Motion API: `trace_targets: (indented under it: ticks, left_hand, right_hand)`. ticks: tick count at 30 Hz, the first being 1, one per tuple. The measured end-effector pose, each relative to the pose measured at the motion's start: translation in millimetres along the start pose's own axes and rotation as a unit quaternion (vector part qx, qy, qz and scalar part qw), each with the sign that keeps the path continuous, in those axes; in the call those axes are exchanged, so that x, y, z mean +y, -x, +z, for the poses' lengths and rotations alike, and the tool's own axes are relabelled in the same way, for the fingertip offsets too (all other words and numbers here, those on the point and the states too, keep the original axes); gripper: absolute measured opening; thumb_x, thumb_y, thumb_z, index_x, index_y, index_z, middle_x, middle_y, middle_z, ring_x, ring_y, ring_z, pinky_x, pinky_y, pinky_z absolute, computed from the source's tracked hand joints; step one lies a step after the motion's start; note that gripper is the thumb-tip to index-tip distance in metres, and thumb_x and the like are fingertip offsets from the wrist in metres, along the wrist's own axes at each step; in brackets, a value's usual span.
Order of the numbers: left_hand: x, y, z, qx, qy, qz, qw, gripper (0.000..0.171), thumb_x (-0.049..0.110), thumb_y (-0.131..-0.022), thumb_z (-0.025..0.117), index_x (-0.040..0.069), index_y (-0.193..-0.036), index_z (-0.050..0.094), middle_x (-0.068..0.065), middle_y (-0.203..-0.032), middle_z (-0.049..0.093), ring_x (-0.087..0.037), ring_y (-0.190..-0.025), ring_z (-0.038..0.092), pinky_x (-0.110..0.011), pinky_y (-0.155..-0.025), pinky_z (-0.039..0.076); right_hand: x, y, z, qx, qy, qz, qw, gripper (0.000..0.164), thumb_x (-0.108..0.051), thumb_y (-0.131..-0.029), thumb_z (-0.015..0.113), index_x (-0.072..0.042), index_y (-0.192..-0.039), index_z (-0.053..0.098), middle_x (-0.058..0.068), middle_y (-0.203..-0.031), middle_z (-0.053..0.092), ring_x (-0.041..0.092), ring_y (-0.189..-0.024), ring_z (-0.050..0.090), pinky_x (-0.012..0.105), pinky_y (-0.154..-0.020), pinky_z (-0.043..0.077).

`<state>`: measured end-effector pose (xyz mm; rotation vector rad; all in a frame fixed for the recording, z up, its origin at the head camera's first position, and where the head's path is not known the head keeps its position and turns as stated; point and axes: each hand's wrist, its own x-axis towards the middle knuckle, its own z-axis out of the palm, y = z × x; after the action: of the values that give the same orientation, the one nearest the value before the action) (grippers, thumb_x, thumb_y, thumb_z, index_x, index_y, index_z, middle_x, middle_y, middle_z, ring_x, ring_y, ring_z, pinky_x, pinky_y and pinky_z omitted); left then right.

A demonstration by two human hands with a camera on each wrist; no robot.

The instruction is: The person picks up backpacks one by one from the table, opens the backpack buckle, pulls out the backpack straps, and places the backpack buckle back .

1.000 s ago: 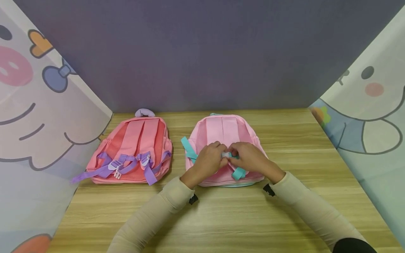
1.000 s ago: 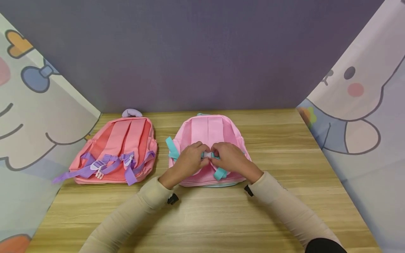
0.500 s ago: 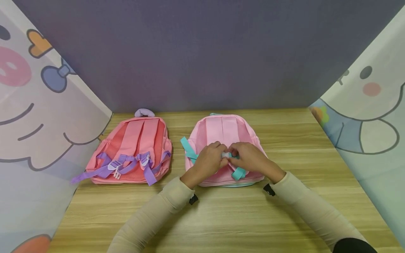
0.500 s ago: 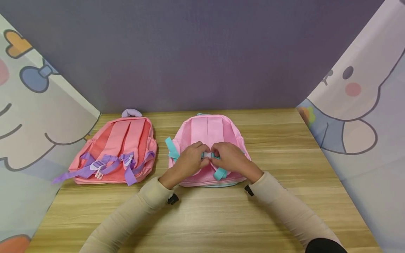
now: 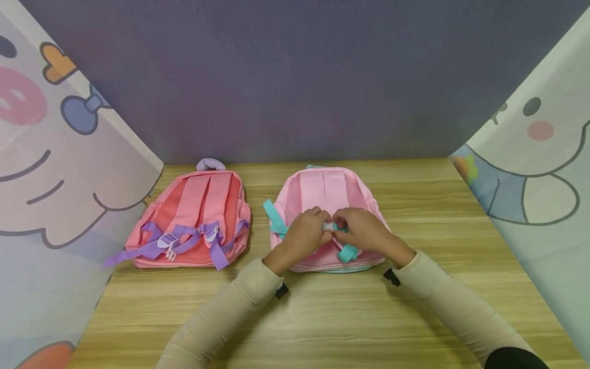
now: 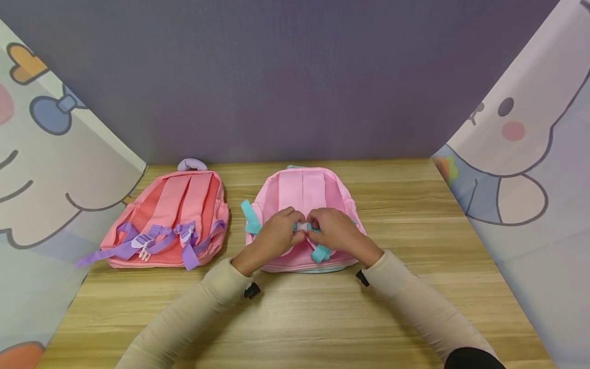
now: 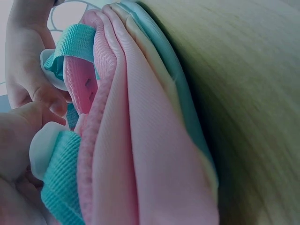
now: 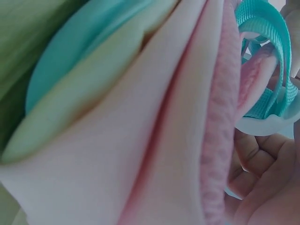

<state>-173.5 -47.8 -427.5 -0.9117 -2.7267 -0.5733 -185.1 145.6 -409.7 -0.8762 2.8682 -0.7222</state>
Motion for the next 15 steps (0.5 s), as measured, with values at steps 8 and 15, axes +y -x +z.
trace_targets:
  ticks: [8, 15]
  left_hand:
    - [0.1, -0.4, -0.1, -0.003, 0.0, 0.004, 1.0, 0.022, 0.016, -0.085, 0.073, 0.005, -0.104, 0.07, -0.005, -0.094, 0.068, -0.019, -0.085, 0.064, -0.031, -0.079, 0.056]
    - [1.6, 0.1, -1.6, -0.013, 0.005, 0.003, 0.9999, 0.021, 0.015, -0.085, 0.073, 0.004, -0.103, 0.069, -0.006, -0.095, 0.067, -0.02, -0.085, 0.064, -0.031, -0.08, 0.056]
  right_hand:
    - [0.4, 0.4, 0.3, 0.0, 0.001, -0.002, 1.0, 0.025, -0.027, -0.088, 0.077, -0.008, -0.103, 0.071, -0.001, -0.087, 0.07, 0.012, -0.078, 0.063, 0.031, -0.073, 0.055]
    - [2.0, 0.1, 1.8, -0.005, 0.003, -0.003, 1.0, 0.024, -0.027, -0.088, 0.077, -0.009, -0.103, 0.071, -0.003, -0.087, 0.069, 0.011, -0.079, 0.063, 0.031, -0.073, 0.055]
